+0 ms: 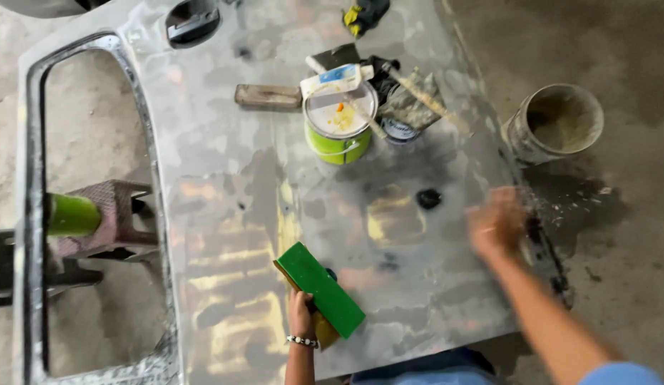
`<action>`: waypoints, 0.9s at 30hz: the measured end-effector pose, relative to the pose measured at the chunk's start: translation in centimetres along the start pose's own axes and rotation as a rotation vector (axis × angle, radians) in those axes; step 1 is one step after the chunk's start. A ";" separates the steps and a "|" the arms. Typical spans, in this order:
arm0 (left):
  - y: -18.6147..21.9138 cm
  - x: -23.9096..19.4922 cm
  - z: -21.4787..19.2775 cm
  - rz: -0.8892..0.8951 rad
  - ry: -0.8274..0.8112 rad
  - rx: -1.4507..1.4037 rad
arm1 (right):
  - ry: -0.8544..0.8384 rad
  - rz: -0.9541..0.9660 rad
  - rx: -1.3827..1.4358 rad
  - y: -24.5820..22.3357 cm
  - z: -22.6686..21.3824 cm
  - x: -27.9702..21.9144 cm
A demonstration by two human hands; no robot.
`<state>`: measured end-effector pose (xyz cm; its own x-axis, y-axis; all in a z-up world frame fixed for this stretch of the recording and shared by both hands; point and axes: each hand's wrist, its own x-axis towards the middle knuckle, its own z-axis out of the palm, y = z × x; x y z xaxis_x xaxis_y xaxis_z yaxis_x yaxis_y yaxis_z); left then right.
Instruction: The person sands a car door with a green sanding block, focusing on the edges and the flat surface. They occasionally wipe the surface with a blue cloth and dip the sanding block into a bucket of water to clean it.
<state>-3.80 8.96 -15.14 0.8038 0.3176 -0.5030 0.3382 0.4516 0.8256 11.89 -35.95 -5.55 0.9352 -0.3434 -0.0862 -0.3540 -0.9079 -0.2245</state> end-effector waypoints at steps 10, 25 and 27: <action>4.5 0.0 3.9 -0.278 -0.035 -0.189 | 0.110 -1.105 -0.028 -19.6 12.0 -11.4; -1.7 2.5 5.1 -0.229 -0.018 -0.252 | 0.047 -0.152 0.120 -1.8 1.4 0.4; -3.6 3.3 2.9 -0.264 0.018 -0.272 | 0.035 -0.291 0.250 -7.9 4.9 -3.2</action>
<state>-0.96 5.96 -19.03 0.6969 0.1740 -0.6957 0.3882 0.7242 0.5700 11.66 -26.48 -8.29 0.9946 -0.0921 0.0485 -0.0592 -0.8834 -0.4648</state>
